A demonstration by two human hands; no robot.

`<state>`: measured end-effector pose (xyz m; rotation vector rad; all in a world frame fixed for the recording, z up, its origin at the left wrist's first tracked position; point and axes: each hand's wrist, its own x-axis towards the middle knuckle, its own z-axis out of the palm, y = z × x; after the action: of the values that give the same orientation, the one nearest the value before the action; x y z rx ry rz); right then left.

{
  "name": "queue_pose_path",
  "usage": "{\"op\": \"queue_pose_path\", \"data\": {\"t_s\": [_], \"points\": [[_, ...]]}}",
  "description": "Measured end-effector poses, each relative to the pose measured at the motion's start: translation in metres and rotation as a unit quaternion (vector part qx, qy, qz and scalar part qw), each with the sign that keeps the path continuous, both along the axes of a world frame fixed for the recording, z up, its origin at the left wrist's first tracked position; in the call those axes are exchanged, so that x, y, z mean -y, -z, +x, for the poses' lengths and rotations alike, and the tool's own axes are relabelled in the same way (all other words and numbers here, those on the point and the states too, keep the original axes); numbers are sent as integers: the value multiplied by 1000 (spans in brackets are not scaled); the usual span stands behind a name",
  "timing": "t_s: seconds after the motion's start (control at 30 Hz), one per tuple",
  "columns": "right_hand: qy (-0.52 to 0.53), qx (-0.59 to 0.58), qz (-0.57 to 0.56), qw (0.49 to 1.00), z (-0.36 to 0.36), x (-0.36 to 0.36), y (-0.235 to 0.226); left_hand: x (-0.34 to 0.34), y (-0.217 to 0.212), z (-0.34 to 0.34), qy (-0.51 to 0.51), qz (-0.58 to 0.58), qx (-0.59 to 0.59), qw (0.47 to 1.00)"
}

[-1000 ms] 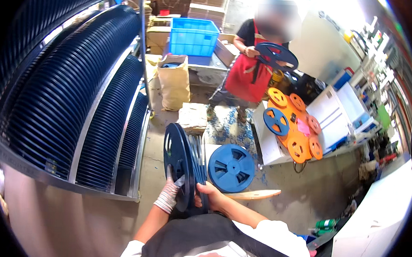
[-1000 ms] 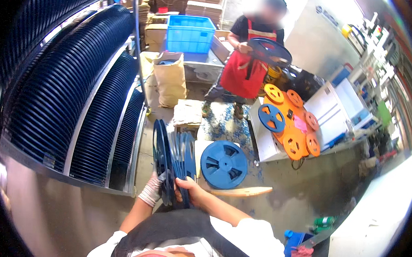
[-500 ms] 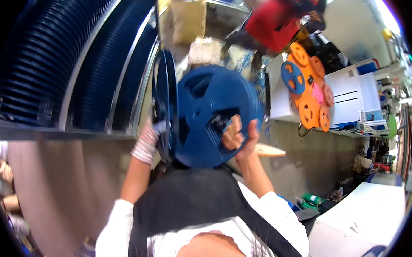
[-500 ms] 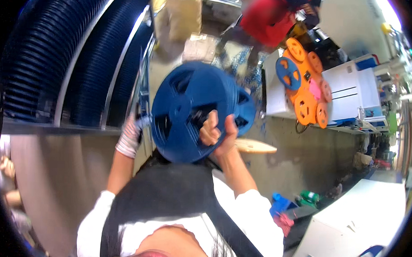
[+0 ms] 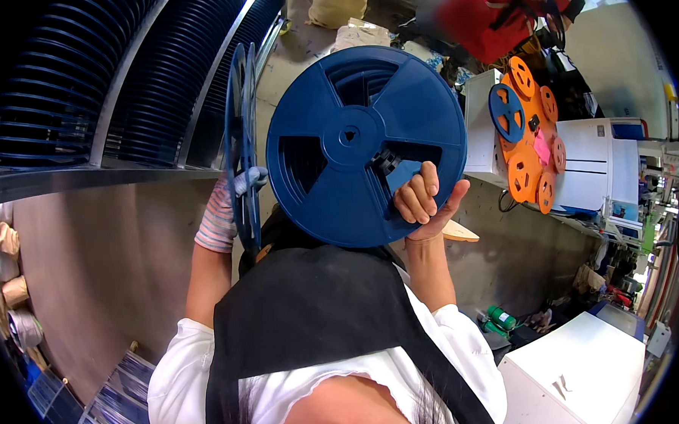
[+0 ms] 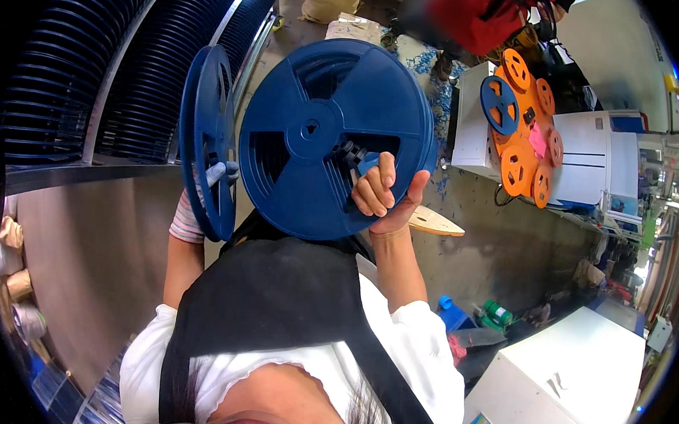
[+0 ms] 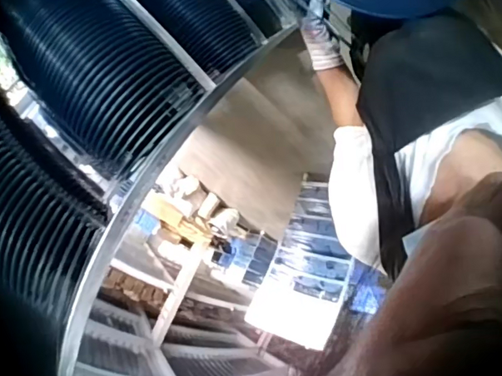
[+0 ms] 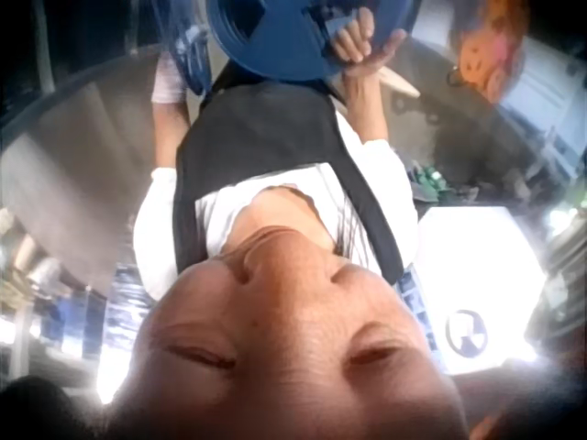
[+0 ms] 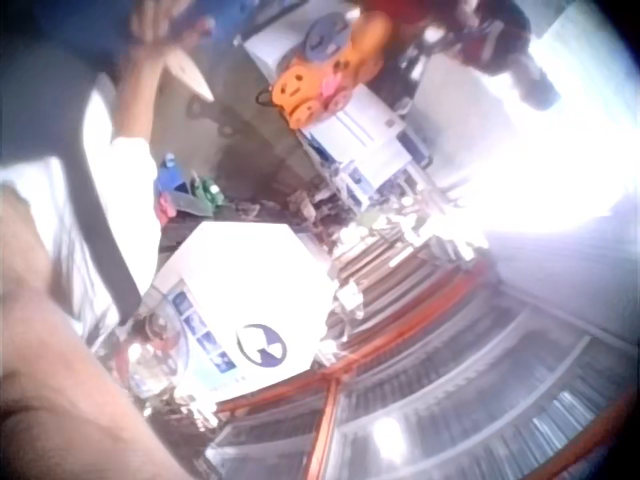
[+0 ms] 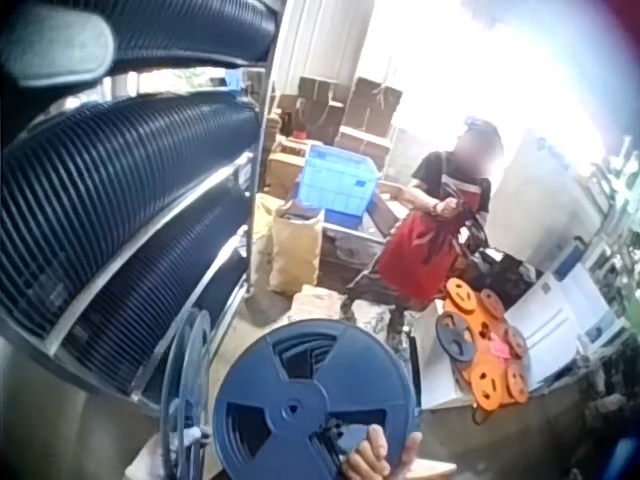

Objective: The person sits on the floor and repeatedly picks up blue plastic spools from a nearby pile. They place the spools onto a metal rack, stacking them vertically. The person handles the spools one by one, occasionally adjusting their position on the rack.

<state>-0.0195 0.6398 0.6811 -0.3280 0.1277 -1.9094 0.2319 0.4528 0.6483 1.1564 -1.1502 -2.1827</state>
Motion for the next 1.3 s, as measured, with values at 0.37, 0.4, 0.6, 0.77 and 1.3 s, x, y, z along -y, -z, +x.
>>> {"op": "queue_pose_path", "data": {"t_s": [0.37,0.4,0.6,0.77,1.3], "points": [[-166,-260,295,904,76,34,-17,-24,36,-61,245,92,-75,962],[-182,-275,303,894,79,38,-17,-27,29,-60,209,145,-120,960],[10,-233,439,867,63,27,-35,-17,18,-26,100,228,-212,945],[108,-18,337,935,14,-11,-5,0,31,-10,119,248,-330,903],[169,-43,112,978,-22,-72,6,-23,58,-3,97,304,-504,802]]}}
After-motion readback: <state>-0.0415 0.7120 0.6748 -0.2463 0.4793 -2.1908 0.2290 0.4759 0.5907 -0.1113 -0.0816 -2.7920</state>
